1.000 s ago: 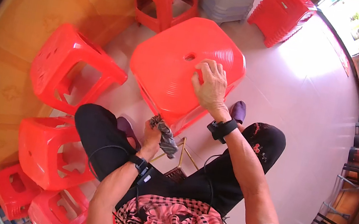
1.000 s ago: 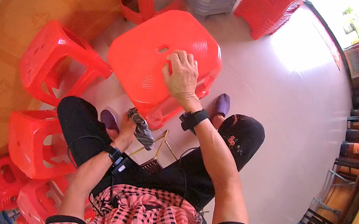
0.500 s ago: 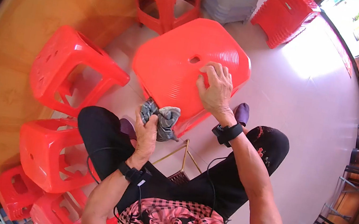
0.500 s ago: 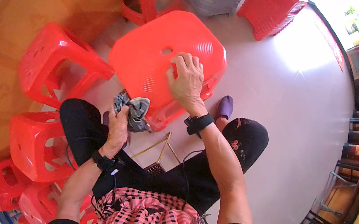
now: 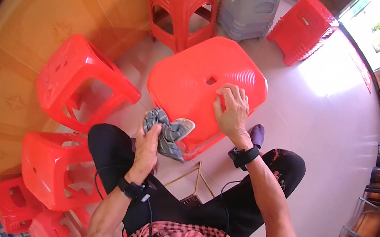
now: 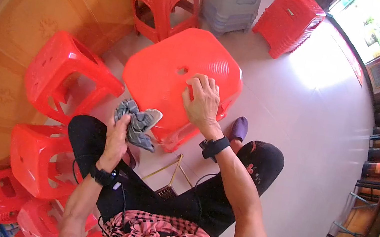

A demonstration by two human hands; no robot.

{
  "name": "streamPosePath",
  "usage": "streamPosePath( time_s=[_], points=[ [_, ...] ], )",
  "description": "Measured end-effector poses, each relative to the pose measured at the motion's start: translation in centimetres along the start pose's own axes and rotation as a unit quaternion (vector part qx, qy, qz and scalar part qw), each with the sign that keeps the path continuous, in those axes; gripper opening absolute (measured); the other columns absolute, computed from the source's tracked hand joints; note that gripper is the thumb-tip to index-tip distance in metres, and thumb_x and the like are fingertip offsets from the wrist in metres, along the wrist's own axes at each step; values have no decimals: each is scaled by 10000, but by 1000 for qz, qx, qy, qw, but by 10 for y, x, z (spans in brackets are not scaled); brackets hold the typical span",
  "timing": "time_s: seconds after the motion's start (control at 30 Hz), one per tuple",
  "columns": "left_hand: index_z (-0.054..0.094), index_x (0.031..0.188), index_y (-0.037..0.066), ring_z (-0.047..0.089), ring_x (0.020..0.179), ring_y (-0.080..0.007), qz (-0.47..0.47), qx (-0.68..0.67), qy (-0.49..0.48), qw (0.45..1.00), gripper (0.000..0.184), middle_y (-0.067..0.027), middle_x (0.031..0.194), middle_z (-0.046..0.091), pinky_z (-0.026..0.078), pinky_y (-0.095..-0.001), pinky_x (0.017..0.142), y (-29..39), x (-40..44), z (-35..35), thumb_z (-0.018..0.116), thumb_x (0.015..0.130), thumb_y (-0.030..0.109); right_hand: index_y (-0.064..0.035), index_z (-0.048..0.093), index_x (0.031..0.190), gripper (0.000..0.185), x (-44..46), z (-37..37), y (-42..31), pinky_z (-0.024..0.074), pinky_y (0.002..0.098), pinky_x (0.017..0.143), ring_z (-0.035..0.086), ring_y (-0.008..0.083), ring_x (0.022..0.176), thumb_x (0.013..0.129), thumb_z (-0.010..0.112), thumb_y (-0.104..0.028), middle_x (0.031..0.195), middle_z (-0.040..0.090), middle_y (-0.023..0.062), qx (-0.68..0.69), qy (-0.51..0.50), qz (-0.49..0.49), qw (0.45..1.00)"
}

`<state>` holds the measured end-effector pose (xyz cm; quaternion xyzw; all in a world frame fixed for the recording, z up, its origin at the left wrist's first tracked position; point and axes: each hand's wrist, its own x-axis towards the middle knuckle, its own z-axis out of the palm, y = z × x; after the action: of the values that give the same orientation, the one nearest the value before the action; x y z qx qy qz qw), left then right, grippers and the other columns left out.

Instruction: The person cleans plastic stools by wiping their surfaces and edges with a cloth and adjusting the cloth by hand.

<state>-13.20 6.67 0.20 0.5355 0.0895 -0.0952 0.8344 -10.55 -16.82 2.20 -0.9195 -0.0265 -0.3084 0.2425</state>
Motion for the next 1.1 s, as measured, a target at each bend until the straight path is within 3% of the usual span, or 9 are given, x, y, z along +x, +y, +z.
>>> streamPosePath(
  time_s=[0.2,0.37,0.53,0.6,0.67,0.73,0.8,0.87,1.1],
  points=[
    [459,1231,13,506,878,-96,117,89,51,988,390,-18,988,522,448,-244,824,-30,27,-3,519,846,9,-84,572,886,162,2,0,0,421,389,755,525,259,887,736,629,-103,988,555,57,-5,5,8,1000],
    [523,1155,25,545,864,-130,26,31,27,999,312,-35,981,567,475,-278,817,-50,42,-25,533,843,17,-82,571,888,163,2,-1,0,420,393,756,524,262,895,736,627,-99,989,555,60,-14,5,-3,1000],
    [527,1138,33,551,846,-125,7,-10,42,999,285,-32,969,566,478,-279,792,-34,54,-25,529,853,32,-82,569,892,163,2,-1,1,419,391,756,524,270,892,738,620,-93,990,556,67,-5,3,-6,1000],
    [503,1148,23,546,844,-124,173,68,52,981,293,-37,969,556,470,-273,791,-8,64,-15,519,856,35,-80,569,892,165,2,-1,0,418,390,756,525,271,890,737,622,-93,988,556,69,-7,2,-5,1000],
    [470,1164,12,534,834,-123,184,107,90,973,316,-41,959,542,463,-270,790,-7,84,-16,515,853,48,-79,569,892,167,3,-1,-1,418,388,755,525,272,888,735,623,-94,986,556,70,-9,5,-4,1000],
    [449,1175,4,525,829,-121,142,115,88,979,344,-47,955,534,461,-275,787,-1,89,-8,519,844,64,-78,572,892,169,4,0,0,416,386,752,524,270,887,734,626,-97,985,558,69,-2,10,-8,1000],
    [449,1169,3,525,819,-120,165,137,90,973,351,-47,935,536,460,-280,776,-7,99,-14,532,836,78,-79,573,891,169,2,0,2,415,385,750,524,270,886,733,627,-97,986,559,69,-9,11,0,1000],
    [447,1174,1,532,804,-126,104,155,95,978,361,-51,916,545,458,-280,761,-2,102,-14,533,832,79,-80,574,890,168,4,2,0,414,383,748,524,269,884,732,628,-97,987,559,68,-14,8,1,1000],
    [466,1136,0,540,782,-138,116,134,110,978,343,-67,912,563,470,-294,697,-34,136,-38,553,810,63,-80,573,896,180,4,1,-1,415,382,742,522,271,883,726,632,-98,990,558,70,-20,-2,1,1000]
  ],
)
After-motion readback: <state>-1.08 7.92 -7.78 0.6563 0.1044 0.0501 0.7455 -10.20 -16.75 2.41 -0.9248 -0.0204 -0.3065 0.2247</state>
